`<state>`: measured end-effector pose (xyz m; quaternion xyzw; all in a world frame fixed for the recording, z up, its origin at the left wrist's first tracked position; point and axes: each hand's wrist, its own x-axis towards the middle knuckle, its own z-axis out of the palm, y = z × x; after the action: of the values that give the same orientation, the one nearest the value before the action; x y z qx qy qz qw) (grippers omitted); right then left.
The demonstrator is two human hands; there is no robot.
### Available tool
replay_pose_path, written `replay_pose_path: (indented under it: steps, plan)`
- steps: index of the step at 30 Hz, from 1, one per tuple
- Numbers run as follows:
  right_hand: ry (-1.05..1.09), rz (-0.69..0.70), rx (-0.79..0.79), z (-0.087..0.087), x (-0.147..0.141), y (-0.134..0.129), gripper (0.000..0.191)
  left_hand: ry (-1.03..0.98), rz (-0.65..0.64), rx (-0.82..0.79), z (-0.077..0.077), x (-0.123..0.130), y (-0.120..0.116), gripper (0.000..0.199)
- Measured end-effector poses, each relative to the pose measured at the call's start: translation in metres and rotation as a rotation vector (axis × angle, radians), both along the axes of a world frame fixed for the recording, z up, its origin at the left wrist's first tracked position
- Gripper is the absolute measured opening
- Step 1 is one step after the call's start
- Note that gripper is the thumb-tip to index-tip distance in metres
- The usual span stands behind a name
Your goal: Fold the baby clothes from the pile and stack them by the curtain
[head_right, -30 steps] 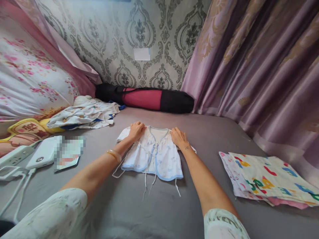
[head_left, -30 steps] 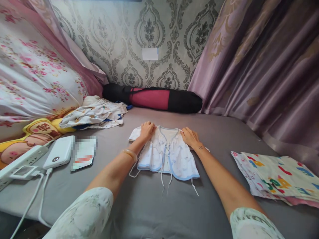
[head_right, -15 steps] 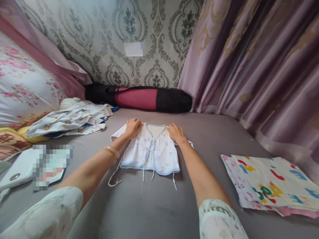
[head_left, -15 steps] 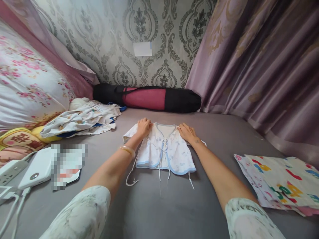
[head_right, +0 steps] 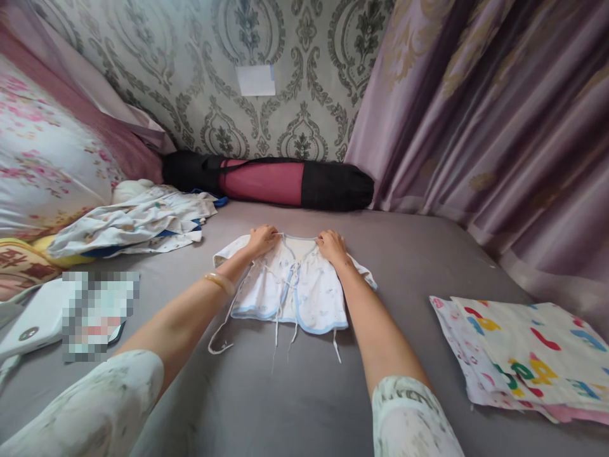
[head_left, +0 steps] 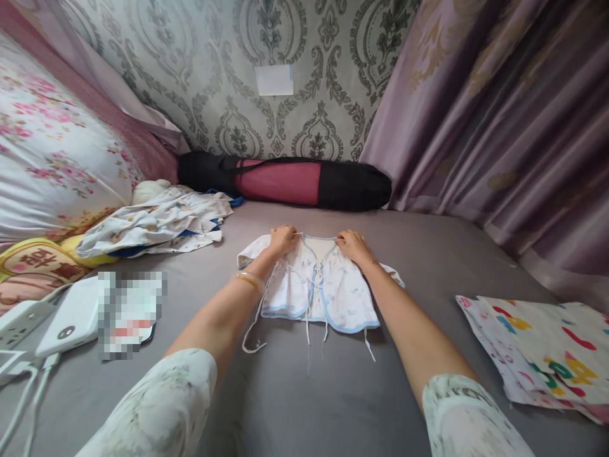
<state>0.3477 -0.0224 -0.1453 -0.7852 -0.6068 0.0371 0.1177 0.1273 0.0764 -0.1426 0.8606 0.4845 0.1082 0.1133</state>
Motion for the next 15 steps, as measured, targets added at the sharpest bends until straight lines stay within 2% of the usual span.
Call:
replay_pose_path:
  steps: [8, 12, 15]
  plan:
    - [-0.041, -0.069, 0.072, -0.006, -0.012, -0.003, 0.025, 0.003, 0.077, 0.014, -0.009, 0.008, 0.000, 0.030]
    - [0.081, -0.036, 0.054, 0.012, -0.002, -0.008, 0.026, 0.086, 0.103, 0.054, 0.006, 0.009, -0.012, 0.033]
    - [0.194, -0.100, 0.140, 0.033, 0.022, -0.027, 0.028, 0.099, 0.058, 0.061, 0.023, 0.014, -0.030, 0.034]
